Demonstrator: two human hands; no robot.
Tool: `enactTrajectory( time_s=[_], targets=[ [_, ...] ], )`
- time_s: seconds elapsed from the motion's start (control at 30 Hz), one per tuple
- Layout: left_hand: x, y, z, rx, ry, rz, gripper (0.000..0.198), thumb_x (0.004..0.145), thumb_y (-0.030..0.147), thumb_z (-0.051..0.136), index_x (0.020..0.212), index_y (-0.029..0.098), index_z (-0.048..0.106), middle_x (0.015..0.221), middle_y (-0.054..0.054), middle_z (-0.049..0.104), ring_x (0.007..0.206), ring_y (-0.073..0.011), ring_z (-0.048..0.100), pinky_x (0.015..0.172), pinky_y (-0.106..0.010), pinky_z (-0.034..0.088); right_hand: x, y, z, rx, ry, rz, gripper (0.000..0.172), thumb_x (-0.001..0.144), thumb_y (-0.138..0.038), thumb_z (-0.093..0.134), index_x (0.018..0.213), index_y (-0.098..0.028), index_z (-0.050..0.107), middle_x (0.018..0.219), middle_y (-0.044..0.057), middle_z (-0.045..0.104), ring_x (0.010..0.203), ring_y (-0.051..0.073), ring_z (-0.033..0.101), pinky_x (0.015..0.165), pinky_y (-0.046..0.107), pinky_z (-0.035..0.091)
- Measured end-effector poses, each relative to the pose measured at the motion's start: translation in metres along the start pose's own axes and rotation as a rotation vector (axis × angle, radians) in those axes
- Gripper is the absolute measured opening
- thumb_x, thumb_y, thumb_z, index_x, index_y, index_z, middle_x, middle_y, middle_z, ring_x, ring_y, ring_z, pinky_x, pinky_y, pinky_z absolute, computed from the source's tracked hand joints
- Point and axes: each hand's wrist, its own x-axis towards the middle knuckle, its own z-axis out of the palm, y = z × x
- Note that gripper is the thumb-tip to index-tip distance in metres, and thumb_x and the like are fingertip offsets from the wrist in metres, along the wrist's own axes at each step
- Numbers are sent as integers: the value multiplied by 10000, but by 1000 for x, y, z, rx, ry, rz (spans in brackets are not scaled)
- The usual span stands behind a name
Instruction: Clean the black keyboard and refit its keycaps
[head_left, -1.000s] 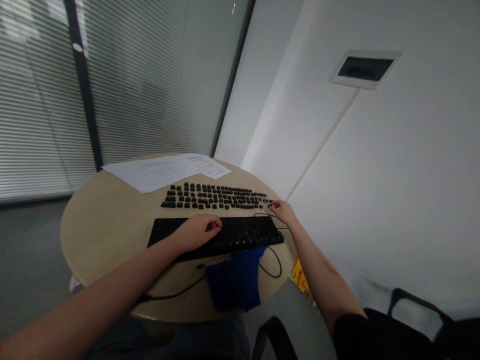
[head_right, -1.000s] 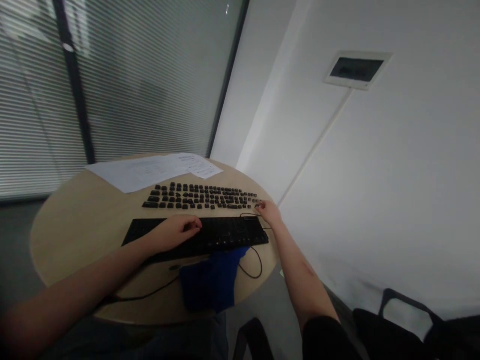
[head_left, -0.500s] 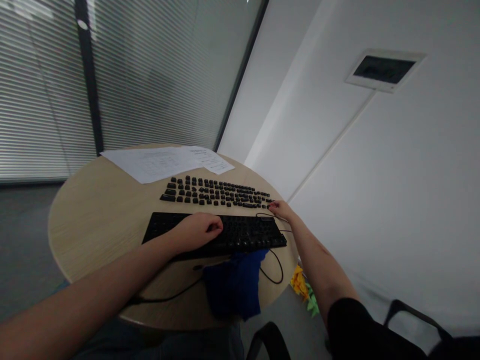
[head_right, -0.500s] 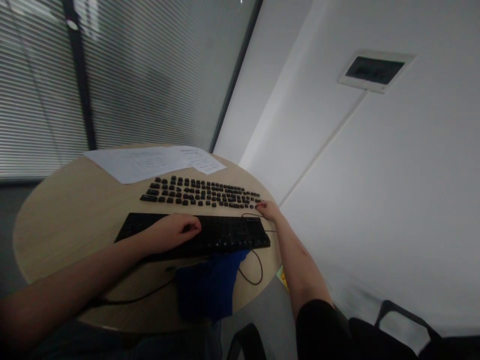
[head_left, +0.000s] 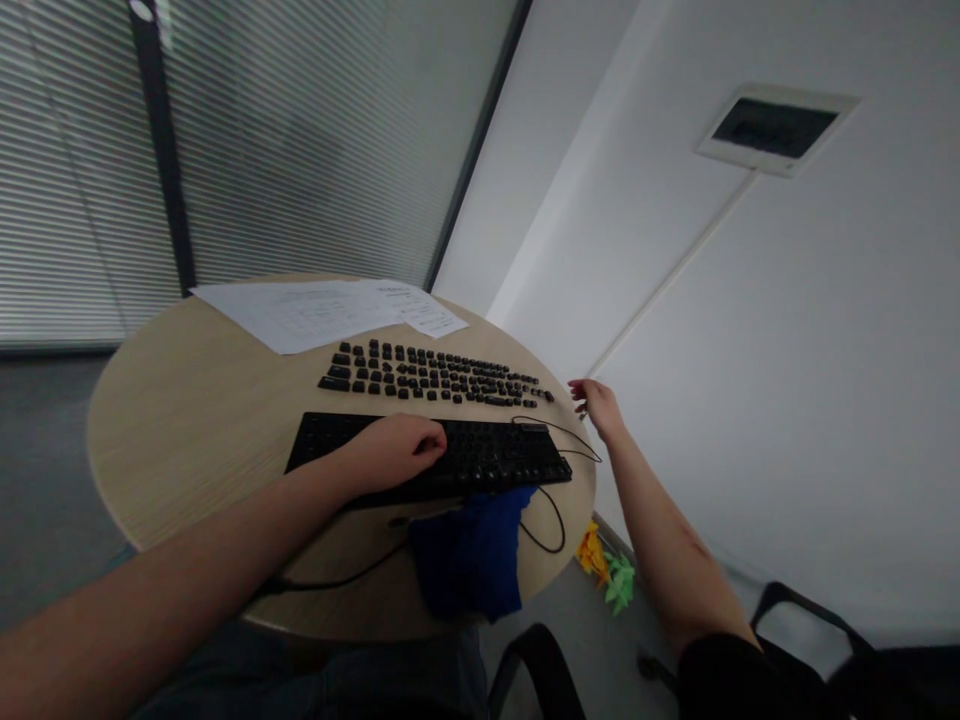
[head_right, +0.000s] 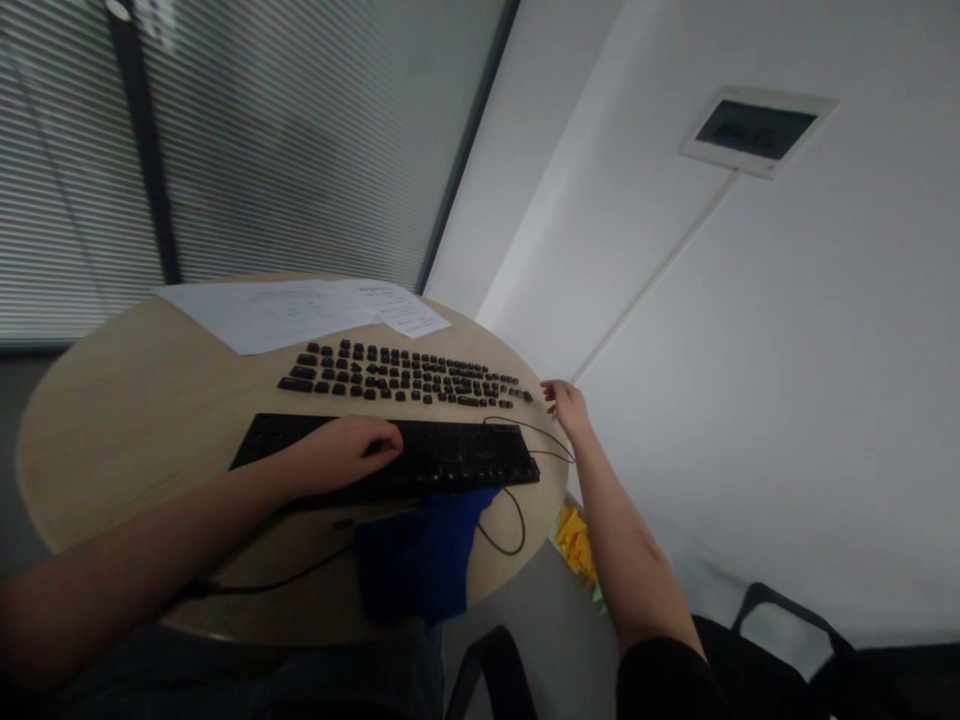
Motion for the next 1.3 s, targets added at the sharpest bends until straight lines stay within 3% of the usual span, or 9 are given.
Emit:
enactTrajectory(
  time_s=[0.07, 0.13, 0.3, 0.43, 0.57, 0.67, 0.87, 1.3],
  targets=[
    [0, 1, -1, 51, -4, 39, 205, 869, 278, 545, 850, 226, 742, 843, -50, 740, 791, -221, 652, 727, -309, 447, -18, -3, -19, 36, 11, 31, 603, 988, -448, 226, 1031, -103, 720, 839, 109, 688, 728, 179, 623, 620, 255, 517],
    [0, 3, -2, 123, 3, 94, 196, 878, 260, 543, 855, 222, 734, 887, -65, 733, 862, -237, 659, 804, -335, 474, -37, -8, -34, 70, -37, 101, 550, 962, -496, 302, 926, -134, 715, 700, 59, 627, 603, 157, 565, 536, 245, 481],
    [-3, 8, -5, 264, 32, 193, 172, 882, 321, 627, 972, 213, 726, 1061, -97, 717, 1048, -286, 645, 980, -426, 471, -80, -17, -46, 182, -278, 230, 422, 874, -576, 551, 738, -183, 619, 548, -31, 499, 479, 103, 449, 493, 232, 458],
    [-5, 5, 0, 273, 15, 146, 325, 873, 415, 670, 1122, 210, 710, 1255, -129, 680, 1199, -326, 610, 1071, -479, 429, -96, -15, -47, 305, -465, 290, 436, 783, -599, 733, 798, -182, 605, 618, -30, 569, 564, 106, 533, 549, 228, 506],
    [-6, 0, 5, 248, 5, 117, 341, 881, 433, 661, 1135, 212, 714, 1255, -126, 689, 1197, -327, 622, 1062, -468, 440, -100, -10, -50, 382, -550, 252, 465, 687, -517, 866, 892, -169, 637, 780, 11, 663, 688, 131, 623, 559, 219, 523],
    [-6, -1, 6, 247, -10, 109, 330, 887, 446, 646, 1113, 218, 722, 1250, -122, 693, 1201, -322, 621, 1071, -468, 428, -99, -8, -48, 347, -510, 236, 455, 717, -529, 838, 911, -165, 646, 831, 29, 685, 689, 135, 639, 493, 199, 496],
    [-6, 1, 6, 260, -34, 68, 362, 882, 492, 624, 1118, 232, 710, 1333, -128, 656, 1266, -335, 580, 1134, -537, 339, -98, -5, -34, 196, -359, 215, 366, 835, -527, 699, 839, -168, 626, 725, 26, 672, 565, 131, 620, 337, 174, 364],
    [-8, 5, 5, 233, -47, 51, 395, 874, 529, 616, 1130, 238, 694, 1356, -138, 645, 1283, -351, 570, 1129, -568, 322, -103, 0, -22, 293, -283, 352, 271, 968, -413, 538, 843, -178, 591, 619, 15, 659, 433, 109, 561, 308, 173, 313]
  ],
)
